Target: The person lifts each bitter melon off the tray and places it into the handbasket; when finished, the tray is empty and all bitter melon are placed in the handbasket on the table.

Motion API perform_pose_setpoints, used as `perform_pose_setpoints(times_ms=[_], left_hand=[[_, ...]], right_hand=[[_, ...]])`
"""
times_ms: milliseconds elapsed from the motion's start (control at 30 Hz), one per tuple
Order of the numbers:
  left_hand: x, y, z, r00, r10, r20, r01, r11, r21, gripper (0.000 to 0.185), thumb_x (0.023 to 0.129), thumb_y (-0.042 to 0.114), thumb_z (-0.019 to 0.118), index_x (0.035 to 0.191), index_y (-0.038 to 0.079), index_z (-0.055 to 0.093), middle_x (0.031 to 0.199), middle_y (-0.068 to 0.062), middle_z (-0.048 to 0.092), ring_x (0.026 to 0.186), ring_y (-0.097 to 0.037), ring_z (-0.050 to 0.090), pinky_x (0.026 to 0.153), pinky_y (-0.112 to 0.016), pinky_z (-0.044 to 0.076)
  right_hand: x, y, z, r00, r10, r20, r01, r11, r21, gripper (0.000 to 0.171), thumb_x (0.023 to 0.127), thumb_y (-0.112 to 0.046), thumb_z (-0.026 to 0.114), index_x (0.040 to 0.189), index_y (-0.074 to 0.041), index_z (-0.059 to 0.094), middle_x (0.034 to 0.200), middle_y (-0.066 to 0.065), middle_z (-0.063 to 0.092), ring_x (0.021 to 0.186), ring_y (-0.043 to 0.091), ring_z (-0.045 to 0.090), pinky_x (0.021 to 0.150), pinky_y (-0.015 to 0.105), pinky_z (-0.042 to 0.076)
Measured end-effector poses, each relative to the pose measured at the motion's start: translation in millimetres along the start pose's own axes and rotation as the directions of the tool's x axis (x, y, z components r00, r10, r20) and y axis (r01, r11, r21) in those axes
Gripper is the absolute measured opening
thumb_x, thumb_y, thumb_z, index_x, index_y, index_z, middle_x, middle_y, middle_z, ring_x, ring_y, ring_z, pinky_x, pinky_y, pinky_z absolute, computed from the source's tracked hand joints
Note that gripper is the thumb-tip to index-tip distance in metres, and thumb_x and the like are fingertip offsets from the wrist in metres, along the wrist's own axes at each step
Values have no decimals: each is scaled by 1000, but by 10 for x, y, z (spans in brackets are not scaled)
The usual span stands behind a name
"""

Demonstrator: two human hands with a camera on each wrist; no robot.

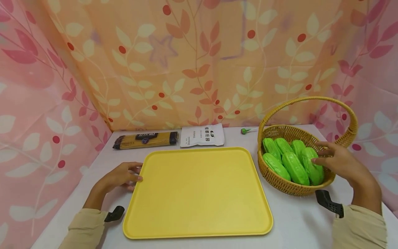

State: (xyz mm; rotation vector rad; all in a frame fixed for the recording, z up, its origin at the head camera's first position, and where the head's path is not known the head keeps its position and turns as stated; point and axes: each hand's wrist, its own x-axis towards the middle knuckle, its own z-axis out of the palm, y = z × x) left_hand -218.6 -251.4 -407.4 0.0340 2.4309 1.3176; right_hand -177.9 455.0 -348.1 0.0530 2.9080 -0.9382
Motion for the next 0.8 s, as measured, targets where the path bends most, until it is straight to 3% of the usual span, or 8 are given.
perform_pose_setpoints(times_ms=[233,400,467,567,667,767,800], left_hand=[[-15,-12,8,1000,7,-15,-7,1000,9,71,91,5,79,154,-6,48,127,-20,61,80,-19,64,62,-32,60],[-24,-2,0,999,43,-20,-43,999,16,67,93,7,78,152,-9,49,126,-22,61,82,-19,66,67,-35,63],[-41,28,-11,997,69,-33,-68,997,34,65,96,10,76,152,-10,48,127,-25,61,87,-22,69,72,-37,64],[-65,92,-24,991,117,-68,-109,988,111,62,101,17,71,153,-9,47,138,-28,60,108,-33,72,86,-44,64],[-89,180,-17,981,170,-90,-144,959,242,64,106,30,66,156,-5,45,154,-28,52,135,-44,58,106,-58,53],[-125,282,26,975,201,-93,-160,931,329,76,106,46,62,163,2,37,167,-24,36,154,-48,33,121,-69,30],[-140,315,47,973,213,-87,-171,923,346,82,106,50,61,166,3,32,171,-23,30,157,-50,24,122,-73,22]], right_hand=[[-17,-124,-28,1000,6,-29,-7,1000,-16,77,108,-25,61,157,18,20,140,54,37,120,72,45,93,82,43],[-68,-270,-31,991,-38,-130,34,999,-34,74,107,-24,63,157,16,25,140,52,39,120,73,45,90,82,44],[-88,-344,-34,984,-65,-164,60,998,-36,73,107,-23,63,157,15,26,141,51,40,120,72,45,88,80,46],[-121,-475,-30,979,-87,-186,83,996,-29,73,108,-24,62,160,12,25,143,49,40,123,71,44,89,80,45],[-141,-623,7,975,-108,-192,103,994,-38,73,109,-28,61,161,10,26,143,48,41,124,71,43,91,84,41],[-133,-757,73,970,-153,-187,149,988,-34,69,108,-30,62,160,5,32,144,46,44,125,70,43,91,84,40],[-123,-788,105,967,-177,-181,175,984,-26,68,107,-29,63,160,3,35,145,45,45,126,70,43,93,76,49]])
